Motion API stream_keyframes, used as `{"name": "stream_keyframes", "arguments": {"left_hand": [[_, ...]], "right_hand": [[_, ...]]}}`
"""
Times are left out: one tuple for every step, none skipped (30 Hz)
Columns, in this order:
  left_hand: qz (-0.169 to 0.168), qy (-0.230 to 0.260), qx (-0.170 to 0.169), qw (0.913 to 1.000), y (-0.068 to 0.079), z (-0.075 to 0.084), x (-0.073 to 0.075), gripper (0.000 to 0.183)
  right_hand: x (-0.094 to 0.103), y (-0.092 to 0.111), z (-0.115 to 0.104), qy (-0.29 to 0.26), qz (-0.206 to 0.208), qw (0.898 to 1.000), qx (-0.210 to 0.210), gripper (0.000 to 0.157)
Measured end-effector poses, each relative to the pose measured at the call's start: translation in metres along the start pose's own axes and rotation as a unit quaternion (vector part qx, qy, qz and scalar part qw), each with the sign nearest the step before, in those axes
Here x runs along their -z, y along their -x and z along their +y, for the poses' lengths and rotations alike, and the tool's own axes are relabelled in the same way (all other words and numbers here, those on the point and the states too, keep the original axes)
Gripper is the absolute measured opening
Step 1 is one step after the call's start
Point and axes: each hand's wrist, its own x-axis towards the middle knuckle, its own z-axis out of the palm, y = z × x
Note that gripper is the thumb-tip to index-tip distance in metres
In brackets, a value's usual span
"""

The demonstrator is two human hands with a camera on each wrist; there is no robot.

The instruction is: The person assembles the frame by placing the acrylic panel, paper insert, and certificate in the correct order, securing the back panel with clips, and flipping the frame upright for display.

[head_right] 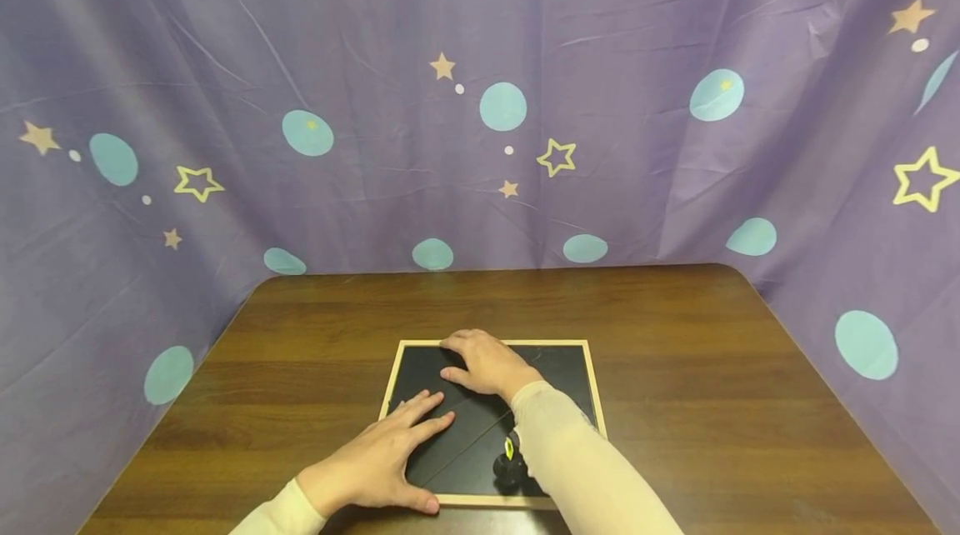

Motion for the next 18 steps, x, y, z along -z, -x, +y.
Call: {"name": "stream_keyframes", "arguments": {"left_hand": [[-0.001,0.0,0.001,1.0,-0.0002,0.0001,0.0002,0.104],[-0.002,0.0,0.002,1.0,-0.0004,0.0002,0.0004,0.104],[-0.003,0.001,0.003,1.0,-0.0006,0.0003,0.0007,0.104],[-0.003,0.001,0.004,1.0,-0.0007,0.0003,0.0008,0.104],[-0.003,0.001,0.004,1.0,-0.0008,0.0004,0.0009,0.104],[-0.004,0.002,0.005,1.0,-0.001,0.0003,0.0009,0.104],[-0.004,0.002,0.005,1.0,-0.0011,0.0002,0.0009,0.104],[-0.004,0.002,0.005,1.0,-0.0011,0.0001,0.0009,0.104],[-0.004,0.003,0.005,1.0,-0.0011,0.0,0.0008,0.104],[-0.004,0.003,0.004,1.0,-0.001,-0.0002,0.0006,0.104],[-0.004,0.003,0.004,1.0,-0.001,-0.0004,0.0004,0.104],[-0.005,0.003,0.004,1.0,-0.0009,-0.0005,0.0003,0.105],[-0.006,0.004,0.004,1.0,-0.0007,-0.0005,0.0002,0.105],[-0.006,0.004,0.005,1.0,-0.0006,-0.0004,0.0001,0.105],[-0.007,0.004,0.005,1.0,-0.0005,-0.0003,0.0,0.105],[-0.008,0.005,0.005,0.9999,-0.0006,-0.0002,-0.0001,0.105],[-0.009,0.006,0.006,0.9999,-0.0006,-0.0001,-0.0001,0.105],[-0.01,0.008,0.006,0.9999,-0.0007,0.0001,-0.0001,0.106]], "right_hand": [[0.0011,0.0005,-0.0003,0.008,-0.005,1.0,0.002,0.054],[0.0018,0.0008,-0.0005,0.017,-0.009,1.0,0.005,0.054],[0.0028,0.0011,-0.0009,0.025,-0.012,1.0,0.009,0.054],[0.0037,0.0014,-0.0012,0.034,-0.016,0.999,0.013,0.054],[0.0044,0.0016,-0.0017,0.045,-0.018,0.999,0.017,0.054],[0.0049,0.0016,-0.002,0.059,-0.021,0.998,0.021,0.054],[0.0052,0.0016,-0.0023,0.072,-0.022,0.997,0.026,0.053],[0.0054,0.0015,-0.0027,0.087,-0.024,0.996,0.03,0.053],[0.0058,0.0014,-0.0034,0.101,-0.027,0.994,0.032,0.054],[0.0059,0.001,-0.004,0.119,-0.031,0.992,0.034,0.054],[0.0062,0.0007,-0.0046,0.136,-0.035,0.99,0.035,0.055],[0.0064,0.0003,-0.0052,0.15,-0.039,0.987,0.036,0.055],[0.0066,0.0,-0.0059,0.162,-0.042,0.985,0.038,0.055],[0.0069,-0.0003,-0.0066,0.171,-0.044,0.983,0.039,0.055],[0.0072,-0.0005,-0.007,0.177,-0.046,0.982,0.039,0.055],[0.0076,-0.0005,-0.0073,0.181,-0.048,0.982,0.039,0.055],[0.0077,-0.0003,-0.007,0.181,-0.045,0.982,0.039,0.054],[0.0078,0.0,-0.0069,0.18,-0.044,0.982,0.037,0.053]]}}
